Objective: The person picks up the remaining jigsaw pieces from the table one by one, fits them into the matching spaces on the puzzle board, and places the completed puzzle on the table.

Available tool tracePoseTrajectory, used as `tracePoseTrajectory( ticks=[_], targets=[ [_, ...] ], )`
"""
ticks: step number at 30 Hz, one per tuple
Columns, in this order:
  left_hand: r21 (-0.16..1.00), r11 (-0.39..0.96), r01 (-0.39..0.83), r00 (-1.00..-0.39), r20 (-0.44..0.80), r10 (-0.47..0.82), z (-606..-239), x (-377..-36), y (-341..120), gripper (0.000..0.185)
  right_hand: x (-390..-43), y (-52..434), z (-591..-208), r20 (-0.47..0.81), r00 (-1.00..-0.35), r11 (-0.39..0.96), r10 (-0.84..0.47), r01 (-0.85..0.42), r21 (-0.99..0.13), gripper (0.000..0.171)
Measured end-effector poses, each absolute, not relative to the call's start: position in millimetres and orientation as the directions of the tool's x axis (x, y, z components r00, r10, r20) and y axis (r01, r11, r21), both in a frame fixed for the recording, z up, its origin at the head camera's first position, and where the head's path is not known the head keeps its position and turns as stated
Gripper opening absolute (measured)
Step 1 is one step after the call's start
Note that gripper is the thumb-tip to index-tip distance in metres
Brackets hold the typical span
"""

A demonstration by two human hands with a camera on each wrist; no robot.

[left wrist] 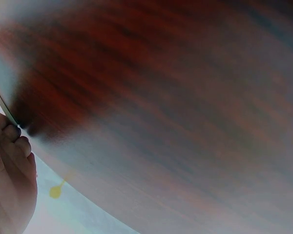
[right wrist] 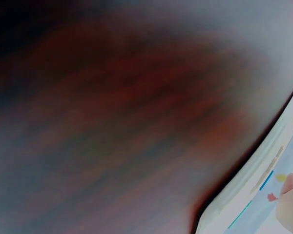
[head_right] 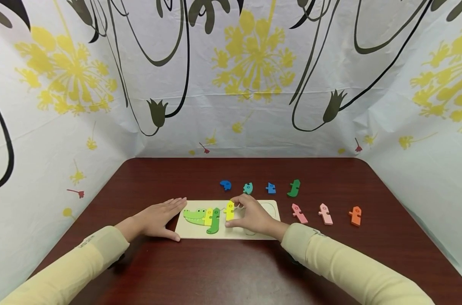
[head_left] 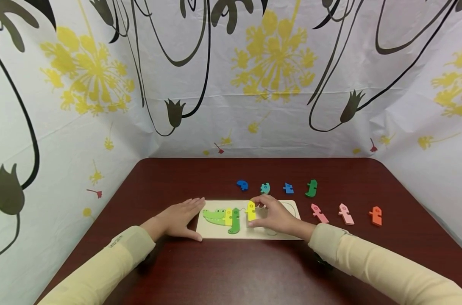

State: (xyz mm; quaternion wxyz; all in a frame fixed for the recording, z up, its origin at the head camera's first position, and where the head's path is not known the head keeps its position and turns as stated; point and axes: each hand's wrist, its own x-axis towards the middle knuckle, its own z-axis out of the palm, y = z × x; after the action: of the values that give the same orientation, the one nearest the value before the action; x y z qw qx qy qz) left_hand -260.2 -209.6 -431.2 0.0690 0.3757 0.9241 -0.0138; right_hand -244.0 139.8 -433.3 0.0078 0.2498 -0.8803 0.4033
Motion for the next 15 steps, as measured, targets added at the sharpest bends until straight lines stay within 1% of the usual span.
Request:
tracePoseTrajectory(
  ticks=[8, 15],
  targets=[
    [0.027, 0.719, 0.695, -0.709, -0.139, 0.691, -429.7, -258.6, -209.7, 0.114, -245.3, 133.4, -434.1, 0.211, -0.864, 0.555, -0.458, -0.463, -0.691, 0.067],
    [0.022, 0.718, 0.696, -0.709, -0.138, 0.691, -430.0, -258.6, -209.6, 0.115, -246.3, 128.0, -434.3, 0.153, -0.869, 0.582, -0.47, -0.436, -0.686, 0.068]
  ],
)
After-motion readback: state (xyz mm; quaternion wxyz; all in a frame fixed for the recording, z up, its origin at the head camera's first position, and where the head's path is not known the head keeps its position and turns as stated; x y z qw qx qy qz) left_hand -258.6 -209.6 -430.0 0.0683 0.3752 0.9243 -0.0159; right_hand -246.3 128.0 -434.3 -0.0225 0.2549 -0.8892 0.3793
